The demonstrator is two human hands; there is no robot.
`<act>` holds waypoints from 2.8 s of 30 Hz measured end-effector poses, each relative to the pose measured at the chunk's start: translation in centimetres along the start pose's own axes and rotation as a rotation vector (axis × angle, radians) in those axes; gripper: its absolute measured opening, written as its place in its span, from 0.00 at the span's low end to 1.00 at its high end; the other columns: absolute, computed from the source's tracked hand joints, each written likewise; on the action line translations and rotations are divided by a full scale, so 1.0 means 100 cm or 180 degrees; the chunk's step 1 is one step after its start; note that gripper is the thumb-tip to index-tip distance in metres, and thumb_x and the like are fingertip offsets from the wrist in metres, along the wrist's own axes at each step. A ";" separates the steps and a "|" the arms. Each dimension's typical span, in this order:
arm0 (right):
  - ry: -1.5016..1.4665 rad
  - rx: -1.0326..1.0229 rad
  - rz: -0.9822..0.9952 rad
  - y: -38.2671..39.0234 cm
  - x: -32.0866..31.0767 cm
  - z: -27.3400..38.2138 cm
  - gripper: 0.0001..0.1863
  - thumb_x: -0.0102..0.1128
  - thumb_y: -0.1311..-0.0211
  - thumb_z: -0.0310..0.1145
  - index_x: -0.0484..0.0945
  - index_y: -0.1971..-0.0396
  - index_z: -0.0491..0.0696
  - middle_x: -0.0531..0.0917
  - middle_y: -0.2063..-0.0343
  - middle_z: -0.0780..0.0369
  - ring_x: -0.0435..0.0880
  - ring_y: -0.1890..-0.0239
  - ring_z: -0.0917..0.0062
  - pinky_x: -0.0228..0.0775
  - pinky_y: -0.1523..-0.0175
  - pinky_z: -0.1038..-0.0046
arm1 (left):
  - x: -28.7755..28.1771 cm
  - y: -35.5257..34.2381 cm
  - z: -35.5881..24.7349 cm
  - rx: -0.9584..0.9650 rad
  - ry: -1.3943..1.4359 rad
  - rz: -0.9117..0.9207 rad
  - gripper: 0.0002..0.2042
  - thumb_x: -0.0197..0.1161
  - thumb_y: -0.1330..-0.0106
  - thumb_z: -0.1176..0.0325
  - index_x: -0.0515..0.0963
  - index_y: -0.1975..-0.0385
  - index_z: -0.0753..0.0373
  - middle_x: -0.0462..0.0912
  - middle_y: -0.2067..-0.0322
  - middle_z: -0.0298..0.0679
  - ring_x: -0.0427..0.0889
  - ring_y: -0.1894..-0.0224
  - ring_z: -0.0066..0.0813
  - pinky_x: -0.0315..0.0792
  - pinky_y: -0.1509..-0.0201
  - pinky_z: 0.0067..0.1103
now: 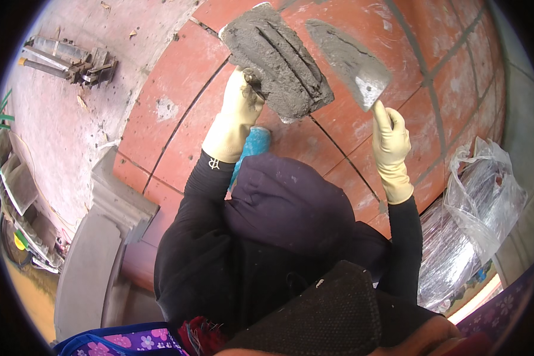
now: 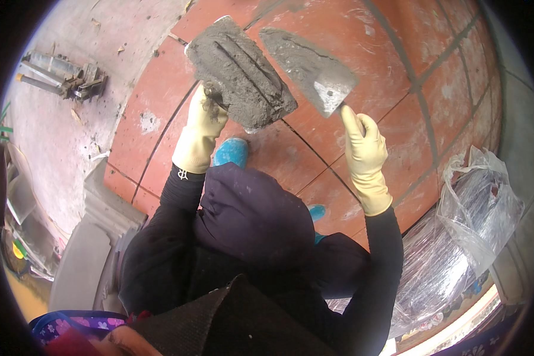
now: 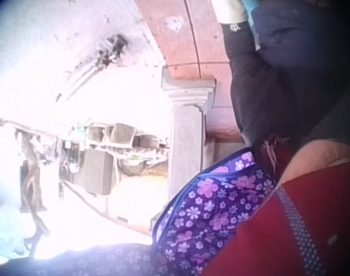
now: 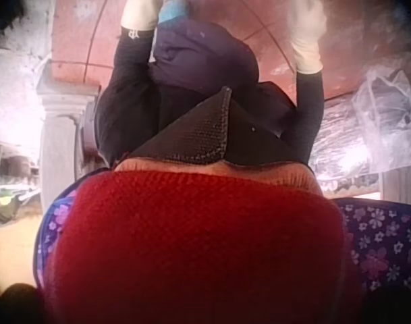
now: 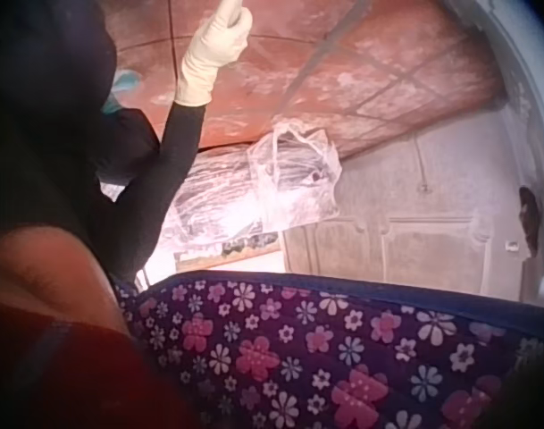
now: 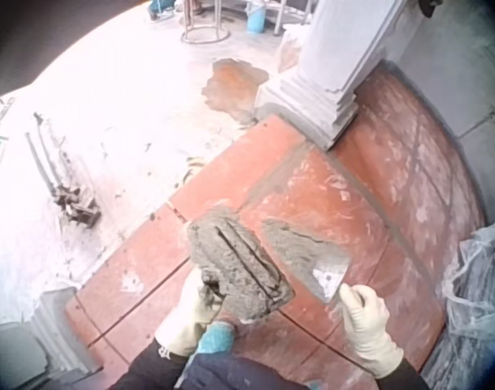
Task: The person scoops cement from a hawk with a trowel and applies it into the gaps between red floor tiles, smoothing the joints. The person works methodically along the tile seams, filling and leveling the grout lines.
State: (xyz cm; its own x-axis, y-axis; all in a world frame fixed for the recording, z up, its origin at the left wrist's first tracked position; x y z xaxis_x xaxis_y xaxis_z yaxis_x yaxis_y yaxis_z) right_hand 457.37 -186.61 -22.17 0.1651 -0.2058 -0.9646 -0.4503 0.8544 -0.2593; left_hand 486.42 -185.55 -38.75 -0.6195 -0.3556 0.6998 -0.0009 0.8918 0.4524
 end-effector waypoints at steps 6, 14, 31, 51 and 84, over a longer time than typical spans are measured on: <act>0.0448 -0.0342 -0.0075 0.002 0.023 -0.011 0.33 0.70 0.50 0.23 0.81 0.44 0.72 0.80 0.63 0.66 0.83 0.69 0.71 0.78 0.69 0.70 | 0.010 0.009 -0.008 -0.0727 0.0352 -0.0957 0.06 0.47 0.25 0.69 0.71 0.55 0.59 0.76 0.68 0.25 0.74 0.74 0.08 0.65 0.80 0.06; 0.0392 -0.0669 -0.0352 0.014 0.043 0.000 0.30 0.74 0.52 0.26 0.83 0.48 0.68 0.80 0.64 0.68 0.80 0.71 0.75 0.74 0.71 0.75 | 0.031 0.020 -0.037 0.1421 -0.4033 0.0293 0.12 0.60 0.45 0.79 0.75 0.60 0.63 0.79 0.66 0.35 0.79 0.64 0.27 0.73 0.65 0.20; -0.2646 0.1558 0.2058 0.026 0.076 0.006 0.29 0.66 0.40 0.35 0.72 0.40 0.40 0.85 0.55 0.58 0.84 0.61 0.81 0.75 0.53 0.73 | 0.057 0.030 -0.043 0.1798 -0.4928 0.0517 0.20 0.63 0.61 0.84 0.80 0.62 0.67 0.81 0.61 0.45 0.77 0.51 0.48 0.72 0.45 0.33; -0.4846 0.4131 0.0278 0.205 0.063 0.009 0.17 0.64 0.41 0.27 0.73 0.54 0.37 0.78 0.81 0.66 0.74 0.83 0.85 0.63 0.78 0.81 | 0.144 -0.025 0.145 -0.1658 -0.1074 0.1450 0.15 0.51 0.29 0.74 0.71 0.44 0.70 0.80 0.48 0.44 0.80 0.49 0.33 0.76 0.46 0.27; -0.4509 0.4551 -0.0341 0.302 0.152 -0.048 0.10 0.67 0.39 0.24 0.77 0.59 0.43 0.79 0.77 0.68 0.75 0.78 0.88 0.65 0.73 0.82 | 0.120 -0.063 0.252 -0.2201 -0.2152 0.1459 0.12 0.52 0.36 0.77 0.75 0.55 0.68 0.79 0.68 0.36 0.76 0.70 0.25 0.72 0.67 0.21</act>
State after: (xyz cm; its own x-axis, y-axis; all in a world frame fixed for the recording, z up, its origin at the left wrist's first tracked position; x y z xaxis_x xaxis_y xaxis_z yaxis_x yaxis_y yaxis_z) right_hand 442.07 -166.18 -44.88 0.8999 -0.4328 -0.0538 0.3746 0.7039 0.6035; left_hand 459.20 -188.37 -47.17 -0.7544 0.3912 0.5271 0.6561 0.4734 0.5877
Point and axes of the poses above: each hand's wrist, its own y-axis away from the middle knuckle, its own x-axis out of the palm, z = x × y, the point moved 6 cm from there along -y, towards the middle knuckle
